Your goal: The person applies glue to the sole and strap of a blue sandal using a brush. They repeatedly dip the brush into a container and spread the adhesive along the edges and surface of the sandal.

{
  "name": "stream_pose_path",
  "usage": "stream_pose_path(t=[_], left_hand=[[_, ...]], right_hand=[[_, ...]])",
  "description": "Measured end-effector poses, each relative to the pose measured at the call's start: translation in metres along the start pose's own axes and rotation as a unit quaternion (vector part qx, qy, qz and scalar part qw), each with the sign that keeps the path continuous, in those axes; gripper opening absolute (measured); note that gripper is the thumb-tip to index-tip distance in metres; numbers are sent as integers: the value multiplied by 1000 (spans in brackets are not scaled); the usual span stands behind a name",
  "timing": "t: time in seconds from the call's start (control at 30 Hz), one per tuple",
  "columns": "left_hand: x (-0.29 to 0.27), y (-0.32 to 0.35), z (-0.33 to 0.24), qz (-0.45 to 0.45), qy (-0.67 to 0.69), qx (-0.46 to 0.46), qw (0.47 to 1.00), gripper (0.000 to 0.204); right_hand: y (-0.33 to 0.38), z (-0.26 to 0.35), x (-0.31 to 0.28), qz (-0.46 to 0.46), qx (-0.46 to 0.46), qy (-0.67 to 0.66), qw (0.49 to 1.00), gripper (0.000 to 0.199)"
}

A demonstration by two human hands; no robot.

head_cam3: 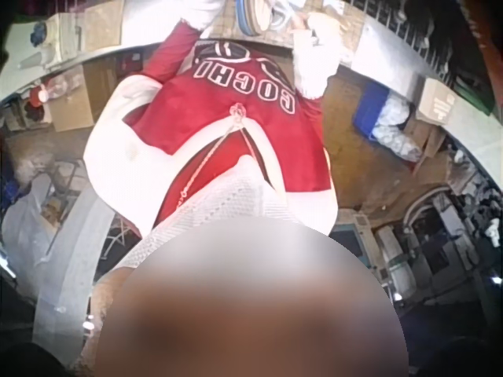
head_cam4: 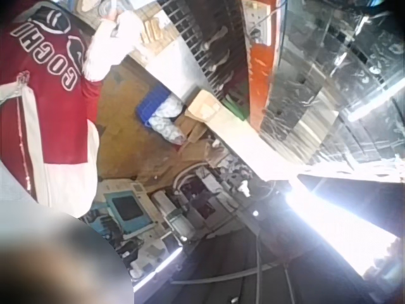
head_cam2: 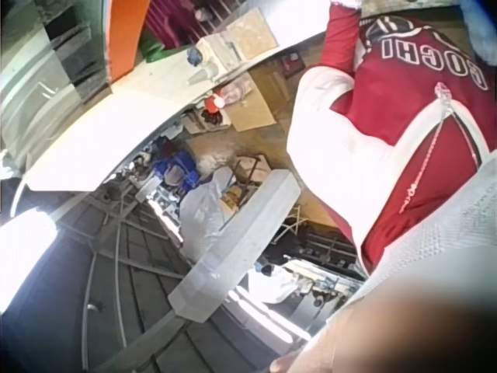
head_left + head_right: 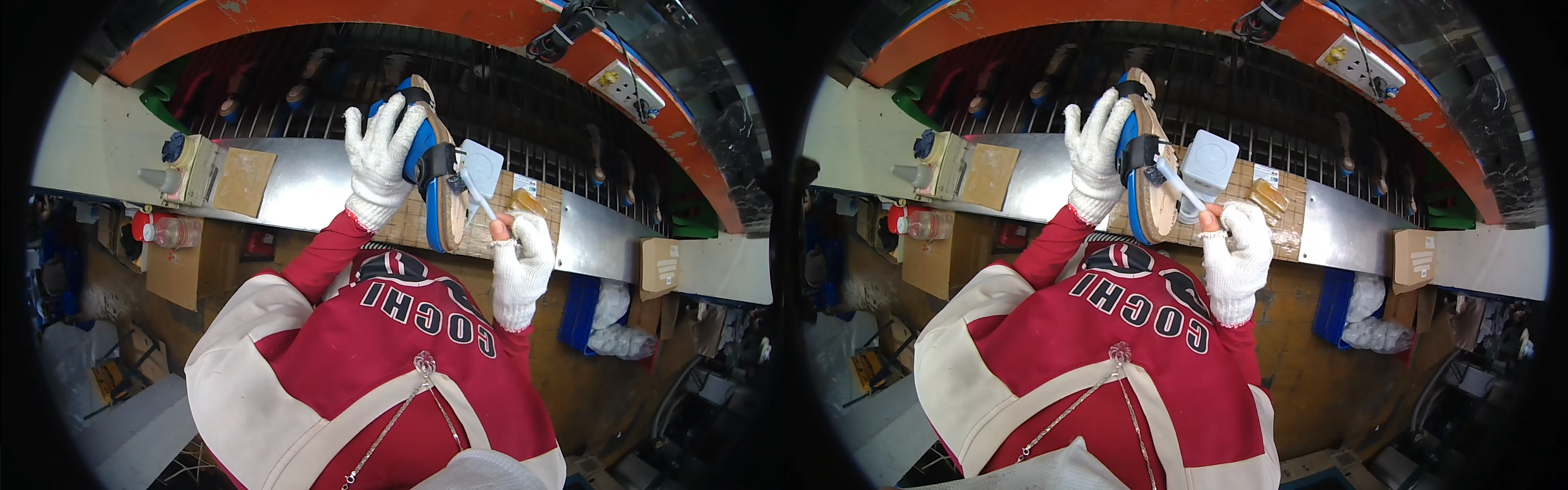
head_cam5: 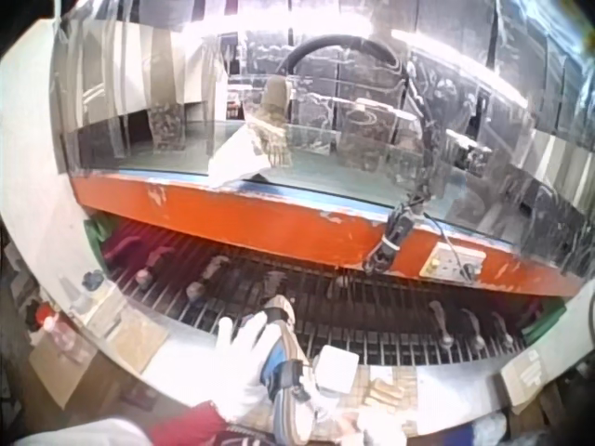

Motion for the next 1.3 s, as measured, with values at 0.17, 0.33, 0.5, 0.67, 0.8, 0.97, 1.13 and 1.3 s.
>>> stream_pose_path(t=[0.17, 0.33, 0.5, 0.67, 0.8, 0.97, 1.13, 1.3], left_hand=[[2, -4, -4, 0, 3, 2, 1000, 73], [3, -7, -10, 9, 28, -15, 999, 77], [13, -4, -18, 103, 56, -82, 990, 78], [24, 4, -21, 154, 82, -138, 975, 92], [38, 21, -16, 194, 152, -155, 957, 102], [60, 39, -12, 323, 325, -270, 847, 104], [34, 39, -31, 445, 432, -356, 699, 95], [2, 34, -48, 463, 572, -449, 506, 92]], right_hand=[[-10, 3, -7, -60, -80, 59, 993, 19], [-12, -14, -6, 10, -33, -18, 999, 20], [-9, -20, -11, 17, -75, -16, 997, 19], [-8, -23, -14, 17, -82, -33, 996, 17], [-13, -22, -15, 16, -93, -56, 994, 17], [-29, -18, -12, 35, -109, -75, 991, 17], [-56, -20, 2, 83, -119, -107, 984, 16], [-76, -27, 14, 123, -142, -137, 973, 18]])
Point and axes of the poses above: each hand's wrist, its own y-axis away from the middle knuckle, its own x-axis out of the palm, z = x × y, the point moved 5 cm from there along -y, towards the middle knuckle
